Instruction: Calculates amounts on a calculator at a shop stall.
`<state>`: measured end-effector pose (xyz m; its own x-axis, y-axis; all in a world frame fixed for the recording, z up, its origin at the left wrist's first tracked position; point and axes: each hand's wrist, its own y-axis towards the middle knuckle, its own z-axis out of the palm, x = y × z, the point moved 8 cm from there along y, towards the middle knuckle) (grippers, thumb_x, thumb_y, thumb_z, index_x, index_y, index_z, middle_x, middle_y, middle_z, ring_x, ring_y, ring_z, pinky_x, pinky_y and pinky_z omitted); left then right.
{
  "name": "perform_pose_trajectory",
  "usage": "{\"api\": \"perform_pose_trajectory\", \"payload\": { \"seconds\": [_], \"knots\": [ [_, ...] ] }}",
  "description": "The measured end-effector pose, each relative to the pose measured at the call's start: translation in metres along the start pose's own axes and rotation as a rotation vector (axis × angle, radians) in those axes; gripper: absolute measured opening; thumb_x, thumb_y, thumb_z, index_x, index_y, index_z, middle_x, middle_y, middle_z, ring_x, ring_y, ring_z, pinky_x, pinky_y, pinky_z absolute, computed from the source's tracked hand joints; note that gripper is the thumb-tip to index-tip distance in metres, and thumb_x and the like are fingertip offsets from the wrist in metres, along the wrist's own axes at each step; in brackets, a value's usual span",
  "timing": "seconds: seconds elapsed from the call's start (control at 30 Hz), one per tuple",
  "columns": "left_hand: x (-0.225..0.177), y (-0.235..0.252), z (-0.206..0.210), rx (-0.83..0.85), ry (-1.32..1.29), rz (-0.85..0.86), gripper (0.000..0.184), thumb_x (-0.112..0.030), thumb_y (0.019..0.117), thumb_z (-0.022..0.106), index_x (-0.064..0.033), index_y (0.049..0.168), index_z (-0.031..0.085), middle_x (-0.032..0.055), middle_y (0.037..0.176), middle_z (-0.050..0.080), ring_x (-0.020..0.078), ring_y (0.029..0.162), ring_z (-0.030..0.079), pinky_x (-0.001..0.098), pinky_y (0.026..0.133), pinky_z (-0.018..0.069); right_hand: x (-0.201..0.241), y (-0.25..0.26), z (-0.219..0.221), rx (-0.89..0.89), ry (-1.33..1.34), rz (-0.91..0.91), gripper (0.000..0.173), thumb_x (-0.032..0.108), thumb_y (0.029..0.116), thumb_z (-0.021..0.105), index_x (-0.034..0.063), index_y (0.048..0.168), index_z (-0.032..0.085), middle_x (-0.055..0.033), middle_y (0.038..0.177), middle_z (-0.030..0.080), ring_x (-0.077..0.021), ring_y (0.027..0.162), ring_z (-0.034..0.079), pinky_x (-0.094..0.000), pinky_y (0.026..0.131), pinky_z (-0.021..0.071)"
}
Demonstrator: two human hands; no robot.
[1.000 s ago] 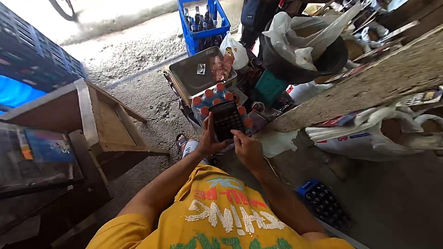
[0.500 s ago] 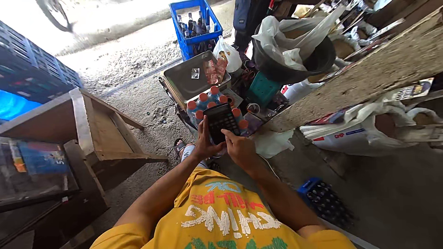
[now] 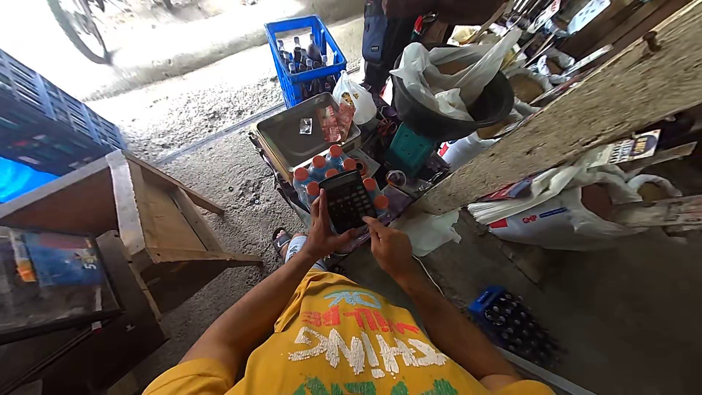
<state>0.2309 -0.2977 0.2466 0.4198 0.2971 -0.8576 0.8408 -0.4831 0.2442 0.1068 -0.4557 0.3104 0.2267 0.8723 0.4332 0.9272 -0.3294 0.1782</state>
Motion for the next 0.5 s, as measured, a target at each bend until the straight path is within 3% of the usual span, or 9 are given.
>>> {"api": "perform_pose_trajectory", "payload": {
  "seconds": [0.2, 0.33, 0.5],
  "knots": [
    [-0.007, -0.001, -0.003, 0.018, -0.025, -0.011, 0.134, -0.059, 0.0672, 0.088, -0.0273, 0.166, 0.002, 0.0135, 0.166, 0.02, 0.0254, 0.145, 0.039, 0.0508, 0.106, 0.0511, 0.0, 0.002, 0.001, 0.039, -0.046, 0.034, 0.037, 0.03, 0.1078, 0.042, 0.0309, 0.134, 0.068, -0.0039, 0.074, 0.071, -0.0222, 0.066, 0.07, -0.0462, 0.059, 0.0562],
    [-0.007, -0.001, -0.004, 0.018, -0.029, -0.014, 0.137, -0.058, 0.0646, 0.089, -0.024, 0.166, 0.004, 0.0153, 0.165, 0.021, 0.0293, 0.145, 0.039, 0.0552, 0.105, 0.0508, 0.035, 0.014, 0.0, 0.051, 0.018, -0.082, 0.035, 0.027, 0.107, 0.046, 0.0283, 0.135, 0.068, -0.0058, 0.071, 0.07, -0.0249, 0.064, 0.07, -0.0496, 0.059, 0.057],
    [-0.004, -0.001, -0.003, 0.025, -0.041, 0.001, 0.139, -0.05, 0.0619, 0.092, -0.0267, 0.166, 0.002, 0.0124, 0.166, 0.021, 0.0267, 0.149, 0.033, 0.0526, 0.111, 0.0462, 0.068, 0.026, 0.019, 0.218, -0.109, -0.12, 0.042, 0.024, 0.1043, 0.045, 0.0383, 0.138, 0.065, -0.0067, 0.072, 0.071, -0.0275, 0.068, 0.071, -0.0499, 0.059, 0.0555]
  ]
}}
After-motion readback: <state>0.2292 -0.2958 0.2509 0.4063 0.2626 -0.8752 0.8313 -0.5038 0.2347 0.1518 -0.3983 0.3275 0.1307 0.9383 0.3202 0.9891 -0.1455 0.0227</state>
